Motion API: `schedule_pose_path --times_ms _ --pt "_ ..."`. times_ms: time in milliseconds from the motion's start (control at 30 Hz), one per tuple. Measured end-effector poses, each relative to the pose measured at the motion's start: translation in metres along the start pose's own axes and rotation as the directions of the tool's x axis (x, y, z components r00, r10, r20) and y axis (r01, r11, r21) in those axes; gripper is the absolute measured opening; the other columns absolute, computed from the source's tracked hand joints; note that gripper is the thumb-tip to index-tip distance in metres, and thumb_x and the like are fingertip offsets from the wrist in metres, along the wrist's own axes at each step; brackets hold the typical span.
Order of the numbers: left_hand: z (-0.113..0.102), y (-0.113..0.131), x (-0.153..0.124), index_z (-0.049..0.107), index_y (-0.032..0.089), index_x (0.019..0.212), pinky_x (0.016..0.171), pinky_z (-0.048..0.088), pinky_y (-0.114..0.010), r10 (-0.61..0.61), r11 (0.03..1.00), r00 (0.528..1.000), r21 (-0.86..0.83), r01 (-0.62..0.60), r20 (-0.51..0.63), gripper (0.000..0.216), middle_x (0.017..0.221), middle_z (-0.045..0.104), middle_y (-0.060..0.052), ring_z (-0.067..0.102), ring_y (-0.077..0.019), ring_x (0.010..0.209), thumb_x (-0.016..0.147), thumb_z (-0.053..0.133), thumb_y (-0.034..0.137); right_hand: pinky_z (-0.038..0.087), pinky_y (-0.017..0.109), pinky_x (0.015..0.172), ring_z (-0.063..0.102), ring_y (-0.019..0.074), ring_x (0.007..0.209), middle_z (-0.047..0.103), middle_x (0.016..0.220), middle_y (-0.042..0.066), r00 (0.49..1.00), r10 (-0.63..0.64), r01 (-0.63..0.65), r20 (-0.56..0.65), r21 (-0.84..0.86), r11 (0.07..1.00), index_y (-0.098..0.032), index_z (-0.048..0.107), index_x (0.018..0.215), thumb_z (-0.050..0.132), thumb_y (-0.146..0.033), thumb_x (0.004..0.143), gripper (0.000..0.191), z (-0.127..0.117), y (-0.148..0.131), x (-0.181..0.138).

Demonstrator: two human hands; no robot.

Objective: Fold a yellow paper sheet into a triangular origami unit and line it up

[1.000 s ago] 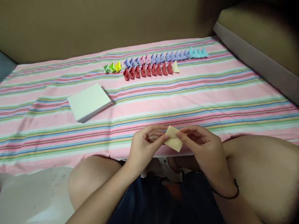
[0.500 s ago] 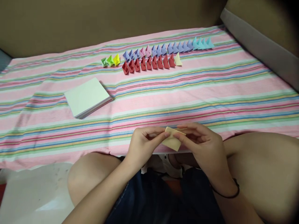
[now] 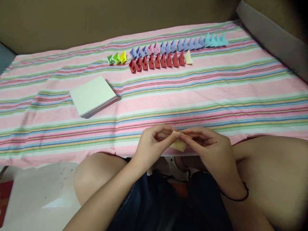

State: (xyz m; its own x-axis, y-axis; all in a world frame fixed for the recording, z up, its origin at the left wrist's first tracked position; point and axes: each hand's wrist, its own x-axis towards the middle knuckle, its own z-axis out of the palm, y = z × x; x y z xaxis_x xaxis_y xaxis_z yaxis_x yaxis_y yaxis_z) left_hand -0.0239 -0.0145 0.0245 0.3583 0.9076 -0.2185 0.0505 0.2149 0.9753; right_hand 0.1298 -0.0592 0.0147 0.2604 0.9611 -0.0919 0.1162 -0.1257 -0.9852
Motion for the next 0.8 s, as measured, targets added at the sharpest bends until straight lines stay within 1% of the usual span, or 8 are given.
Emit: schedule_pose_path --times_ms 133,233,300,400,467,567,700,800 --pt "-0.001 0.0 0.002 0.075 0.017 0.079 0.054 0.045 -0.019 0.015 0.999 0.999 0.043 -0.013 -0.048 0.015 0.069 0.071 -0.002 0.062 -0.0119 0.06 0.074 0.073 0.031 0.059 0.027 0.059 0.071 0.0189 0.069 0.074 0.076 0.002 1.0 0.011 -0.011 -0.005 0.0 1.0 -0.021 0.071 0.079 0.076 -0.034 0.071 0.016 0.003 0.002 0.0" --pt "-0.002 -0.001 0.003 0.075 0.017 0.077 0.046 0.038 -0.019 -0.013 0.999 0.998 0.05 0.016 -0.061 0.015 0.06 0.067 0.0 0.054 -0.0092 0.051 0.075 0.072 0.031 0.06 0.028 0.062 0.071 0.0194 0.074 0.074 0.082 0.003 0.999 0.033 -0.032 -0.012 0.056 0.998 -0.022 0.07 0.084 0.076 -0.035 0.07 0.02 0.005 0.007 0.002" --pt "-0.003 -0.002 0.004 0.075 0.016 0.076 0.045 0.036 -0.02 -0.02 0.998 0.995 0.059 0.026 -0.095 0.016 0.057 0.065 0.001 0.052 -0.0091 0.048 0.076 0.07 0.031 0.06 0.03 0.065 0.071 0.02 0.077 0.074 0.086 0.004 0.998 0.059 -0.06 0.014 0.105 0.993 -0.022 0.069 0.09 0.077 -0.034 0.069 0.026 0.006 0.009 0.004" --pt "-0.003 -0.004 0.006 0.074 0.016 0.075 0.049 0.04 -0.021 0.014 0.996 0.986 0.084 0.0 -0.164 0.015 0.063 0.068 -0.001 0.057 -0.011 0.053 0.075 0.071 0.031 0.06 0.031 0.068 0.071 0.0206 0.079 0.074 0.085 0.004 0.989 0.102 -0.12 0.108 0.173 0.978 -0.021 0.067 0.096 0.078 -0.032 0.067 0.033 0.009 0.01 0.006" --pt "-0.003 -0.004 0.007 0.074 0.017 0.075 0.052 0.044 -0.021 0.045 0.995 0.98 0.097 -0.027 -0.191 0.014 0.067 0.071 -0.001 0.06 -0.0117 0.057 0.074 0.072 0.031 0.059 0.031 0.071 0.071 0.0204 0.08 0.074 0.085 0.004 0.986 0.107 -0.133 0.129 0.217 0.967 -0.021 0.066 0.096 0.078 -0.032 0.068 0.032 0.011 0.011 0.008" --pt "-0.004 -0.002 0.008 0.074 0.016 0.077 0.057 0.049 -0.021 0.05 0.996 0.981 0.078 -0.036 -0.189 0.015 0.071 0.073 -0.002 0.065 -0.0135 0.062 0.072 0.075 0.031 0.058 0.034 0.077 0.071 0.0206 0.082 0.074 0.086 0.004 0.993 0.091 -0.107 0.072 0.28 0.954 -0.021 0.064 0.097 0.077 -0.031 0.069 0.033 0.014 0.014 0.01" --pt "-0.009 0.0 0.008 0.073 0.013 0.078 0.062 0.054 -0.024 -0.025 1.0 0.995 0.005 0.025 -0.1 0.022 0.072 0.073 -0.006 0.068 -0.0167 0.066 0.066 0.079 0.029 0.058 0.035 0.075 0.071 0.0208 0.08 0.075 0.087 0.005 0.998 0.065 -0.058 -0.014 0.299 0.953 -0.021 0.062 0.102 0.075 -0.033 0.071 0.035 0.015 0.017 0.013" --pt "-0.011 -0.001 0.008 0.072 0.012 0.076 0.065 0.055 -0.025 -0.047 0.998 0.994 -0.046 0.043 -0.095 0.024 0.07 0.073 -0.005 0.068 -0.016 0.065 0.063 0.082 0.029 0.058 0.034 0.074 0.07 0.0204 0.084 0.074 0.092 0.004 0.999 0.037 -0.039 0.014 0.318 0.947 -0.022 0.064 0.098 0.074 -0.032 0.072 0.03 0.016 0.016 0.014"
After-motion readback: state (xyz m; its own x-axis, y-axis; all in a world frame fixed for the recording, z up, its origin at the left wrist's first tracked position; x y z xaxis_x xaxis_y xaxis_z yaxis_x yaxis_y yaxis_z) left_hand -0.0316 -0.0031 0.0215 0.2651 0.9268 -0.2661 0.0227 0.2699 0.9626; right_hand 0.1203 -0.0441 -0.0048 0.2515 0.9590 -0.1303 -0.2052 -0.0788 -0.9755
